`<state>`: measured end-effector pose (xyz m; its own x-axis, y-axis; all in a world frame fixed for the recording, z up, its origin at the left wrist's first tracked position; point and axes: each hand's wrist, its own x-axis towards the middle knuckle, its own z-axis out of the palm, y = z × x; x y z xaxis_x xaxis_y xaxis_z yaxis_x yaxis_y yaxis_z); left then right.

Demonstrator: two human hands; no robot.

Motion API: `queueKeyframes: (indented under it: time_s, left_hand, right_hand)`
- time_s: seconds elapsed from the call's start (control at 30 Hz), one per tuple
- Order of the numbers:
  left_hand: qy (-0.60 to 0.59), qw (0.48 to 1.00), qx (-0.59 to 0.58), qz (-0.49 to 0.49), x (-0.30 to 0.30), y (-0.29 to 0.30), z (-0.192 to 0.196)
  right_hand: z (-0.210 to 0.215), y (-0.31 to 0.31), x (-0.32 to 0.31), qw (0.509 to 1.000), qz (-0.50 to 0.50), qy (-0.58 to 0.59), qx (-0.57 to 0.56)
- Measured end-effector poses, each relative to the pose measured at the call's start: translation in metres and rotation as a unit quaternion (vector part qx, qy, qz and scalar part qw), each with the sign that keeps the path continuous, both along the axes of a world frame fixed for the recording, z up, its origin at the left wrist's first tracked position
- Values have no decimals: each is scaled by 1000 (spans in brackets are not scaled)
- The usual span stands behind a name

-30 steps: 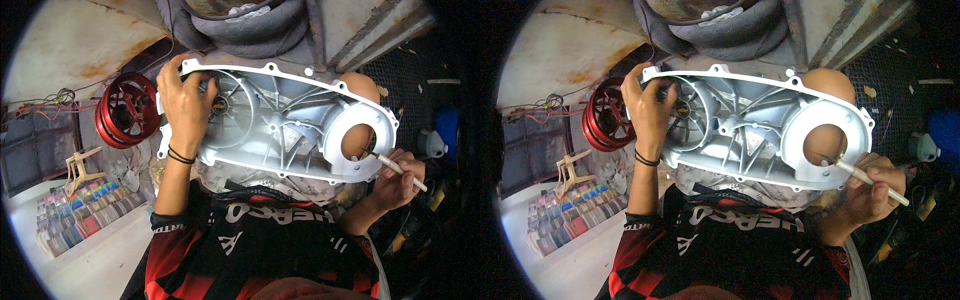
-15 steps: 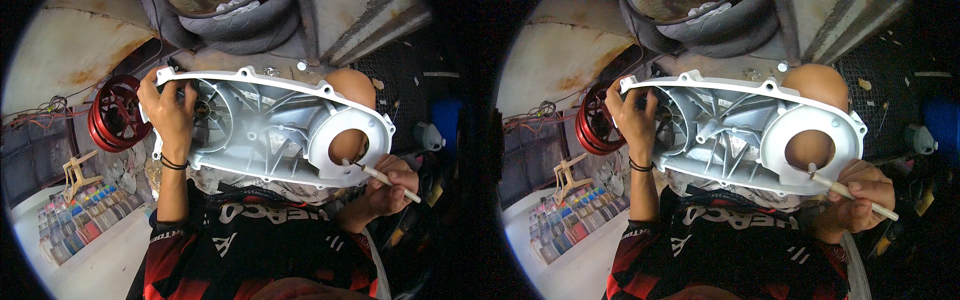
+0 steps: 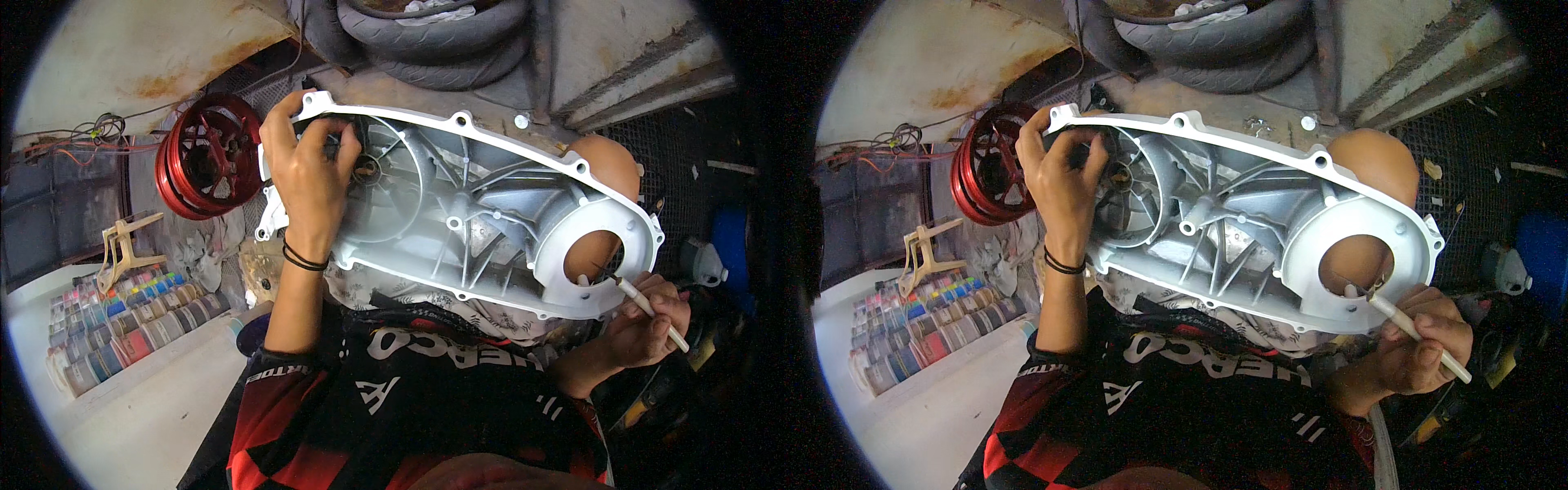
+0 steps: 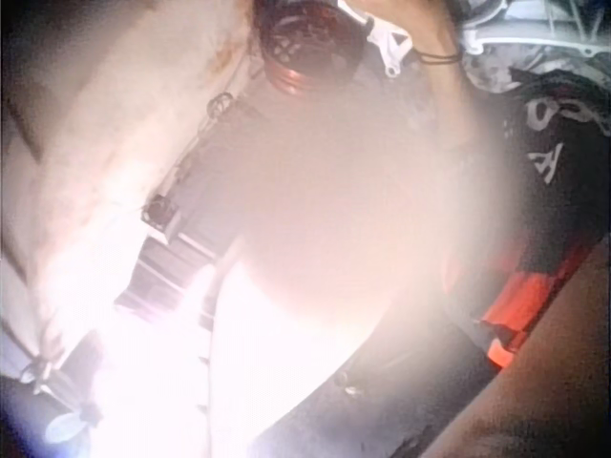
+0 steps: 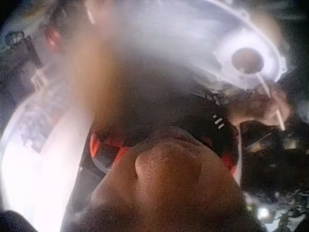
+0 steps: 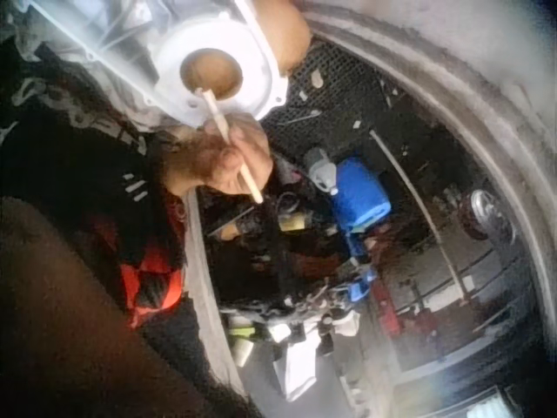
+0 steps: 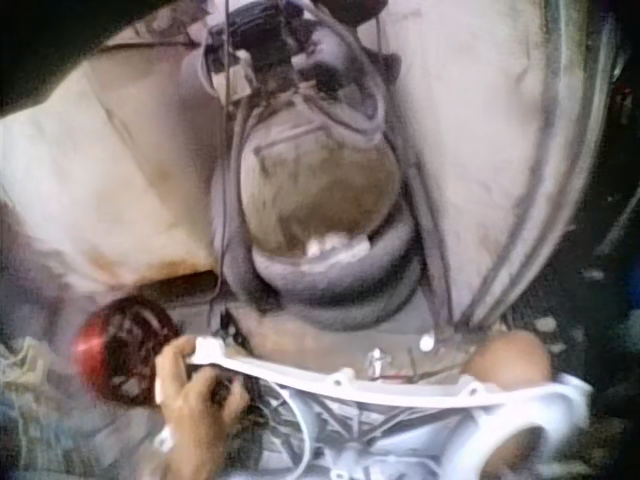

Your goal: The person paints the interior surfaces of a white motorcycle engine casing using a small brush. They hold the casing on their lap and apply white paint to the inner ribs and edges.

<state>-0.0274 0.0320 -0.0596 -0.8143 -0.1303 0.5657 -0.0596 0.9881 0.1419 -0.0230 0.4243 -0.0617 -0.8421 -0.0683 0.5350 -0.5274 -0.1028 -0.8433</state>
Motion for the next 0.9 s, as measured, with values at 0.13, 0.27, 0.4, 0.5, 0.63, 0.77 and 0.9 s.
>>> queueKeyframes:
  time_s: [0.13, 0.27, 0.4, 0.5, 0.63, 0.77, 0.9]
  left_hand:
    - [4, 1000, 6, 0, 0, 2, 0]
    - [10, 1000, 2, 13, 0, 1, -2]
    - [25, 1000, 2, 16, 1, -1, -4]
    - [34, 999, -7, 30, 3, -1, -5]
    - [42, 998, -18, 38, 1, -1, -6]
    - [51, 997, -17, 59, 4, 0, -5]
    - [78, 994, -22, 79, 7, 2, -9]
  right_hand:
    - [-1, -4, -2, 1000, -20, 19, 8]
    - [-6, 3, 1, 1000, 4, -1, -19]
    - [-3, -4, -3, 1000, 2, 30, 3]
    - [-2, -5, -2, 999, 13, 32, 1]
    - [-1, -5, -1, 998, 32, 44, 8]
    - [0, -9, 1, 998, 50, 29, -6]
    - [0, -4, -1, 996, 84, 34, 3]
